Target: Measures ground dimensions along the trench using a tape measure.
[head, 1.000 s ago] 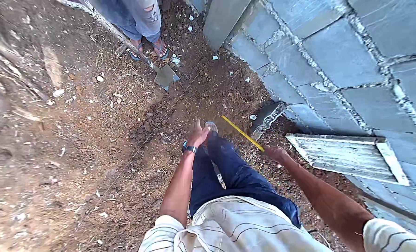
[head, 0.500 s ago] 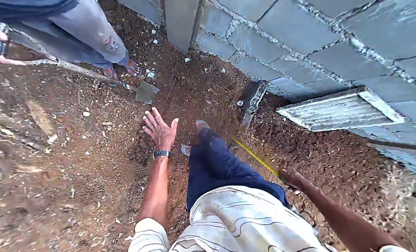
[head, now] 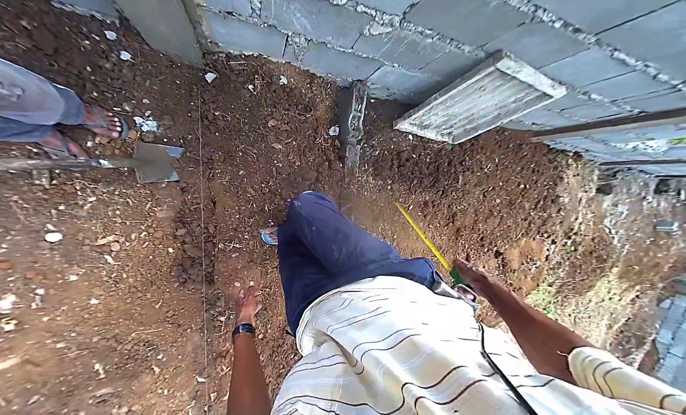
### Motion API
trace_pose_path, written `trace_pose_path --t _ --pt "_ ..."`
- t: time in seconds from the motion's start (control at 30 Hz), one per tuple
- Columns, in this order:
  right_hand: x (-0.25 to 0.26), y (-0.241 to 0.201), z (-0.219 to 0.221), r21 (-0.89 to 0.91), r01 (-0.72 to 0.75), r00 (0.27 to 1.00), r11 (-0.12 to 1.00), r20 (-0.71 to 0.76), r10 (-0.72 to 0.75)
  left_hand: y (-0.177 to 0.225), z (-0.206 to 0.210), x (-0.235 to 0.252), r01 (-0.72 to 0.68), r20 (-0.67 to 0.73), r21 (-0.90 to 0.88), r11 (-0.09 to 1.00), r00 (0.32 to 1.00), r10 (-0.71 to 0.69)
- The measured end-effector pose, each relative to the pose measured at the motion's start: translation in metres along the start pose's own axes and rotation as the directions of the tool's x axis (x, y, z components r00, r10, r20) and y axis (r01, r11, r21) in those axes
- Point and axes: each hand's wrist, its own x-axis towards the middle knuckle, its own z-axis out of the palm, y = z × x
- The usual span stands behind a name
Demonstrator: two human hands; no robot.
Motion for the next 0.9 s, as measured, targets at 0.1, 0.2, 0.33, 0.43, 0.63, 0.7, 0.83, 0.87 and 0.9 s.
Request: trace_pose_path --t 0.1,0.2,0.33,0.43,0.63,0.7,0.83,0.87,0.9 --pt "0.016 -0.021 -0.038 0.106 -0.048 0.997 0.993 -0.060 0.055 -0.066 -0.002 -0.025 0.141 -0.064 -0.037 0.989 0.988 -0.143" --pt "0.040 -0.058 -0.081 0.058 0.043 0.994 0.997 -0.101 -0.037 -0.125 0.001 -0.056 0.233 -0.110 -0.111 0.966 0.963 -0.245" --pt "0.065 -0.122 -0.128 -0.138 0.206 0.972 0.969 -0.086 -0.219 -0.163 0.028 -0.090 0.236 -0.178 -0.297 0.926 0.939 -0.296" --pt "0.104 -0.167 -0.154 -0.251 0.306 0.947 0.918 -0.013 -0.320 -0.161 0.076 -0.100 0.138 -0.271 -0.414 0.900 0.925 -0.266" --pt "0.256 -0.241 -0.202 -0.321 0.550 0.835 0.771 0.187 -0.518 -0.084 0.291 -0.113 -0.089 -0.363 -0.500 0.862 0.925 -0.115" --pt "0.298 -0.245 -0.230 -0.336 0.604 0.797 0.723 0.249 -0.550 -0.071 0.391 -0.141 -0.081 -0.324 -0.432 0.898 0.943 -0.071" --pt "0.356 -0.233 -0.285 -0.432 0.707 0.701 0.559 0.329 -0.632 -0.057 0.558 -0.273 -0.065 -0.337 -0.182 0.981 0.942 0.001" --pt "0.367 -0.234 -0.293 -0.437 0.722 0.684 0.537 0.334 -0.648 -0.059 0.581 -0.295 -0.012 -0.330 -0.132 0.991 0.943 -0.033" --pt "0.375 -0.234 -0.299 -0.438 0.728 0.677 0.528 0.339 -0.653 -0.066 0.600 -0.309 0.050 -0.313 -0.102 0.994 0.947 -0.080"
